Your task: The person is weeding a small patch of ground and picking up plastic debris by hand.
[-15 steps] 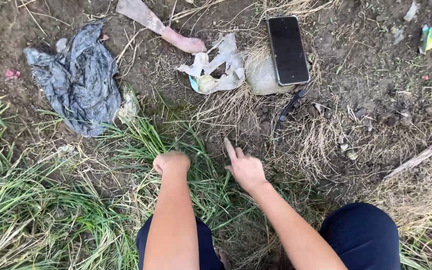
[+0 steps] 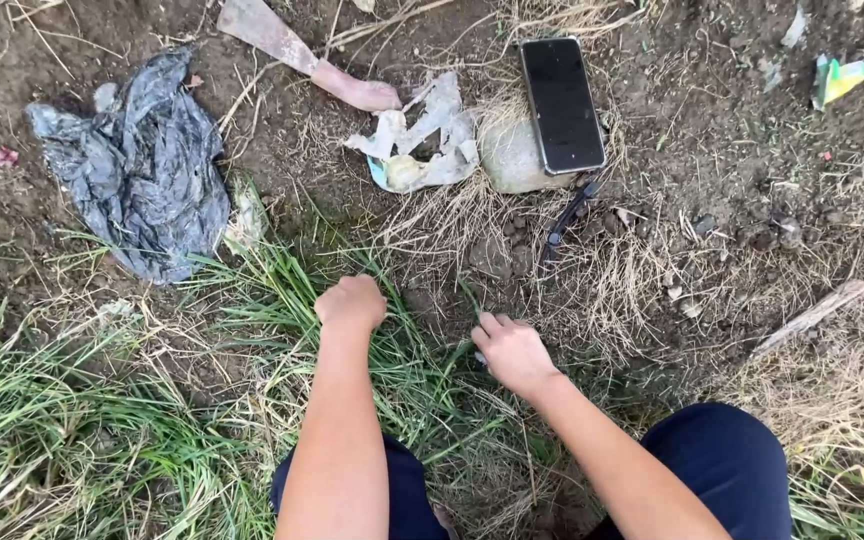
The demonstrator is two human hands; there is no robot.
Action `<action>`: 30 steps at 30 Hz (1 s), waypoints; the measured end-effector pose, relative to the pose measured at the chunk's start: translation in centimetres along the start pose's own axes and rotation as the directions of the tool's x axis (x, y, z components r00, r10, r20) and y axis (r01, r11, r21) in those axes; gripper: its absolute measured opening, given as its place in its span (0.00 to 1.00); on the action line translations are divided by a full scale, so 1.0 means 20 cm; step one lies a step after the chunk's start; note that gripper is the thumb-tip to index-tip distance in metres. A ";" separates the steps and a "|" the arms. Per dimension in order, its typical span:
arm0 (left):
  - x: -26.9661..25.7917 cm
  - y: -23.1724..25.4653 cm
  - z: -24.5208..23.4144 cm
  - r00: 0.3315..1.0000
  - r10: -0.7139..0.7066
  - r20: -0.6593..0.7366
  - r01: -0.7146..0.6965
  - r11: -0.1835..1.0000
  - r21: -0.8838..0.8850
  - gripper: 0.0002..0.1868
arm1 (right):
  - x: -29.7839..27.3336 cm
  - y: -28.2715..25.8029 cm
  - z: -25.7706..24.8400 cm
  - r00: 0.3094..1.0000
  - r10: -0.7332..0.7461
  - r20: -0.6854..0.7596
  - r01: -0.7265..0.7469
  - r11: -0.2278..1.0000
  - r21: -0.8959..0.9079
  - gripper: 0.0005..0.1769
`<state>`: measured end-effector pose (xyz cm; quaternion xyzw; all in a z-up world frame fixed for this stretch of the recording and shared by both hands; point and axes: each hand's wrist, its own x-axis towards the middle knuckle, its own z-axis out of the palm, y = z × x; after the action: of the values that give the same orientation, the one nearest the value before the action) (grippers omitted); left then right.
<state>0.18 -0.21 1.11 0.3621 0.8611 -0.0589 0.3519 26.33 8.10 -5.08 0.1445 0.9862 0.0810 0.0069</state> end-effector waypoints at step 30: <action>-0.10 0.16 -0.02 0.997 0.074 0.039 -0.075 0.997 0.026 0.25 | 0.01 -0.14 0.32 0.786 0.449 0.426 -0.500 0.866 0.010 0.10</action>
<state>3.07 1.17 3.22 0.3975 0.8393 -0.0647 0.3652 25.60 6.52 -11.75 0.4018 0.8970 -0.0126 0.1838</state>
